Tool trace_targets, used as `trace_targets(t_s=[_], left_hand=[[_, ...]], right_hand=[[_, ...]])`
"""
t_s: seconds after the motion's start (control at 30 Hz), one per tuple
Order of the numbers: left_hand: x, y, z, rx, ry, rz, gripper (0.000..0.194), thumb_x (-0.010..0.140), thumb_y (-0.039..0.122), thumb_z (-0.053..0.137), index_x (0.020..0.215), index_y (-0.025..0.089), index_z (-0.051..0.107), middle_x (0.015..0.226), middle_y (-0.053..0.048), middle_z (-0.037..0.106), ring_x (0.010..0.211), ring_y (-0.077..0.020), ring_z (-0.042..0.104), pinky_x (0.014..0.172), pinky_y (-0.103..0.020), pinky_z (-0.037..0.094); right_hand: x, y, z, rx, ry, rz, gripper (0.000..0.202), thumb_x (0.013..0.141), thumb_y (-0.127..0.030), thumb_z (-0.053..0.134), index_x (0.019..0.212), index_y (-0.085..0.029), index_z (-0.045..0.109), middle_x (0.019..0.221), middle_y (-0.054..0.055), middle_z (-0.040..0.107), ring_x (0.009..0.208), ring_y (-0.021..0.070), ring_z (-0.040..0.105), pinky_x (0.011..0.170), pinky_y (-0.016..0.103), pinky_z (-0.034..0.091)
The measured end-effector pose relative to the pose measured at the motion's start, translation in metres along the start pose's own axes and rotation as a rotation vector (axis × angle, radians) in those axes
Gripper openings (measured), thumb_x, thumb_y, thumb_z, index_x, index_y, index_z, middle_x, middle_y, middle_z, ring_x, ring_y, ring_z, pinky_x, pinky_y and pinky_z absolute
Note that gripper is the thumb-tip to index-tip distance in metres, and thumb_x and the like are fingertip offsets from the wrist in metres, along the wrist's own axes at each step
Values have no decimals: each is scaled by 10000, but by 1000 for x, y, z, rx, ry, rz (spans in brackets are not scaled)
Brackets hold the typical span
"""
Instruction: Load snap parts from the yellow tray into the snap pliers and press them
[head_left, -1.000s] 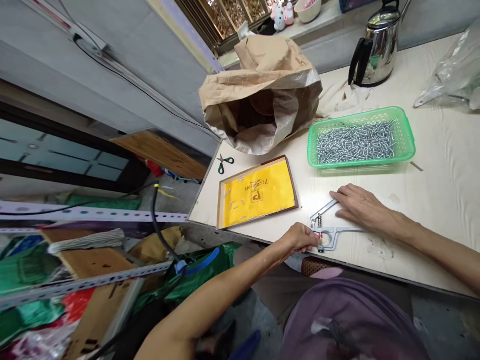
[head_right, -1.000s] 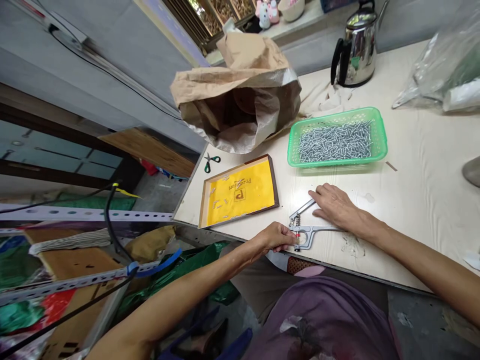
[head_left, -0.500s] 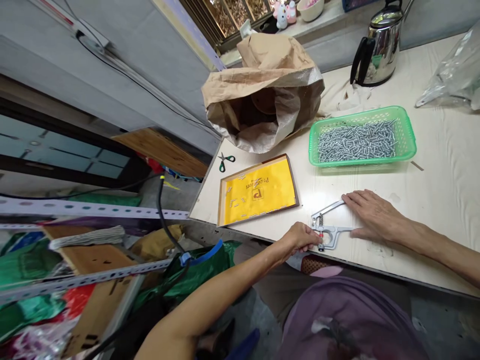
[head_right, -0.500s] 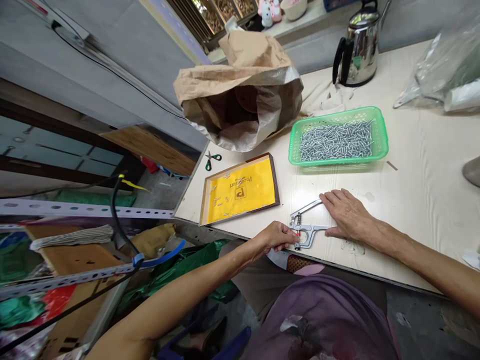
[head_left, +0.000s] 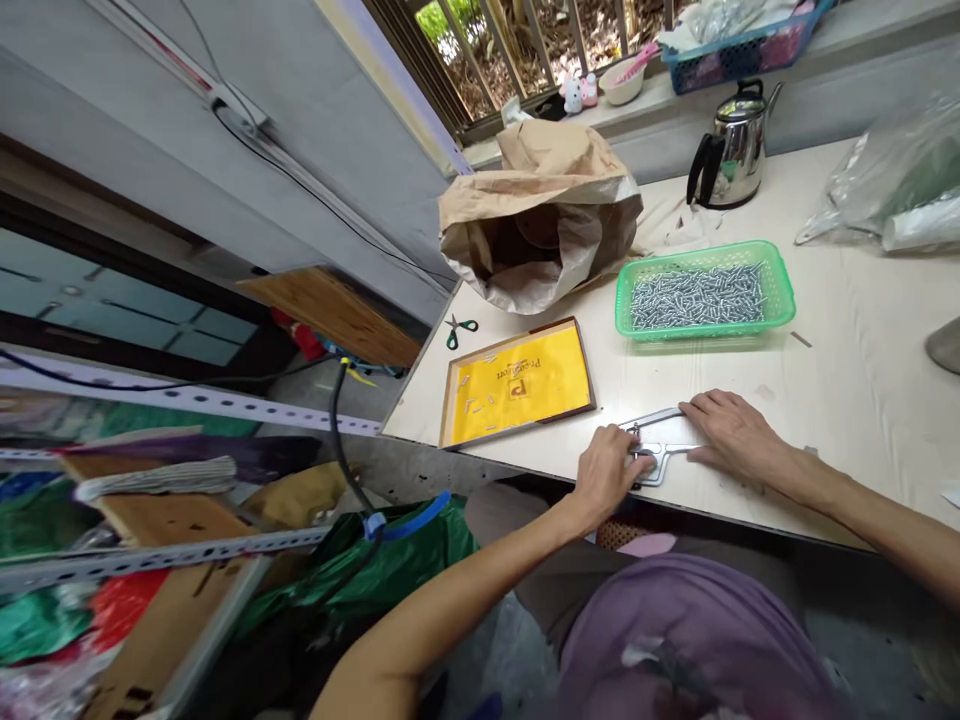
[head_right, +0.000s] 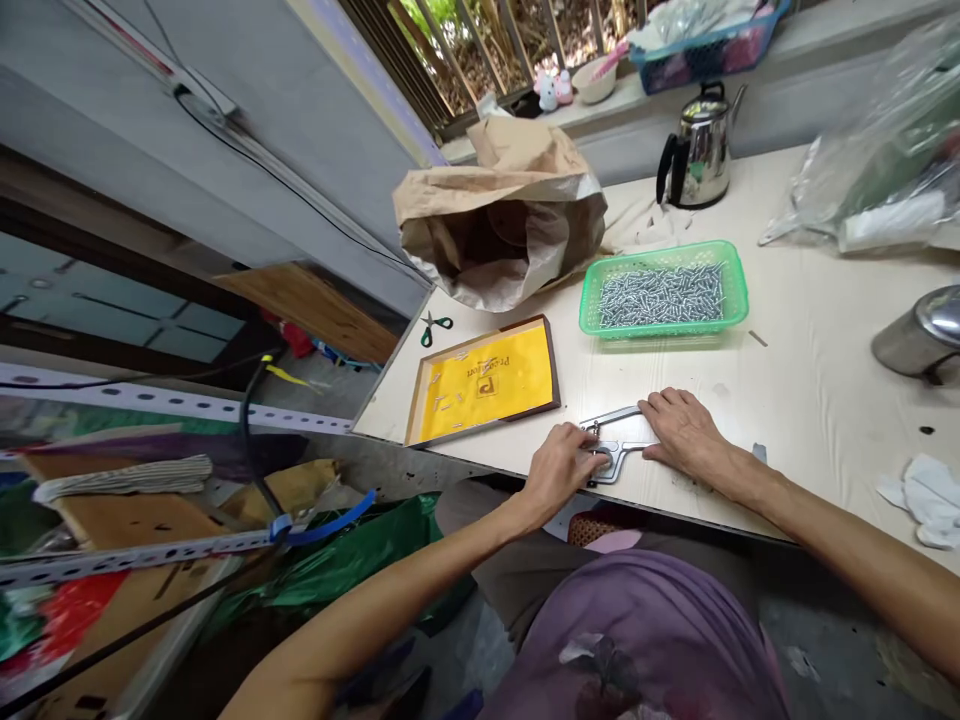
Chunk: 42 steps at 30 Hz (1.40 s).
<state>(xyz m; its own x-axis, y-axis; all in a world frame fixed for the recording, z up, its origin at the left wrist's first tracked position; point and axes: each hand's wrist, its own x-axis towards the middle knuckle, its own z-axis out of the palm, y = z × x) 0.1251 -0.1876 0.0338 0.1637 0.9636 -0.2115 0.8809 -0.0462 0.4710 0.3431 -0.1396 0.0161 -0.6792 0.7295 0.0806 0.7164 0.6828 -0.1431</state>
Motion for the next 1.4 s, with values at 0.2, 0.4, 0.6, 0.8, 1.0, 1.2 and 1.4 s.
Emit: trace_targets(t_s=[0.2, 0.4, 0.6, 0.8, 1.0, 1.2, 1.4], left_hand=[[35, 20, 12, 242, -69, 321, 620, 766, 391, 746, 1263, 142, 472, 1255, -142, 537, 1111, -298, 481, 911, -435, 457], [51, 24, 10, 297, -213, 396, 415, 844, 361, 656, 1155, 112, 536, 1103, -127, 569, 1037, -283, 491, 881, -409, 439], [54, 25, 12, 253, -237, 367, 141, 921, 299, 556, 933, 167, 605, 969, -80, 584, 1006, -241, 515, 845, -373, 447], [57, 17, 19, 230, -105, 395, 342, 898, 299, 579, 1201, 151, 525, 1184, -126, 599, 1117, -273, 534, 931, -428, 479], [31, 13, 64, 214, 193, 497, 382, 968, 196, 388, 1340, 132, 449, 1462, -187, 441, 1403, -292, 364, 1107, -484, 381], [18, 29, 81, 124, 210, 519, 394, 962, 404, 468, 1257, 152, 538, 1323, -149, 592, 1324, -298, 477, 1105, -537, 374], [3, 30, 65, 108, 203, 545, 542, 928, 502, 500, 1314, 121, 508, 1394, -181, 526, 1389, -307, 390, 1112, -501, 379]], right_hand=[[2, -2, -9, -19, -58, 33, 484, 738, -368, 752, 1125, -129, 585, 1016, 113, 641, 941, 254, 545, 806, 354, 410], [3, -1, -14, 7, -123, 50, 326, 765, -274, 740, 1028, -127, 618, 930, 95, 627, 860, 222, 548, 738, 315, 400], [0, -10, -5, 22, -114, 55, 147, 917, -147, 506, 805, -178, 596, 806, 46, 619, 762, 181, 543, 698, 294, 368], [4, 6, -7, 40, -44, 74, 279, 839, -282, 648, 1073, -137, 607, 949, 103, 639, 857, 231, 552, 755, 328, 428], [16, 41, -3, 170, -18, 29, 332, 931, -345, 476, 1155, -130, 590, 1048, 146, 639, 950, 251, 553, 788, 346, 449], [52, 47, 6, 5, 20, 56, 221, 919, -202, 432, 794, -173, 613, 798, 104, 604, 793, 236, 488, 682, 344, 380], [57, 40, -1, 76, 124, 45, 225, 946, -232, 412, 856, -174, 610, 866, 100, 596, 811, 225, 503, 664, 327, 387]])
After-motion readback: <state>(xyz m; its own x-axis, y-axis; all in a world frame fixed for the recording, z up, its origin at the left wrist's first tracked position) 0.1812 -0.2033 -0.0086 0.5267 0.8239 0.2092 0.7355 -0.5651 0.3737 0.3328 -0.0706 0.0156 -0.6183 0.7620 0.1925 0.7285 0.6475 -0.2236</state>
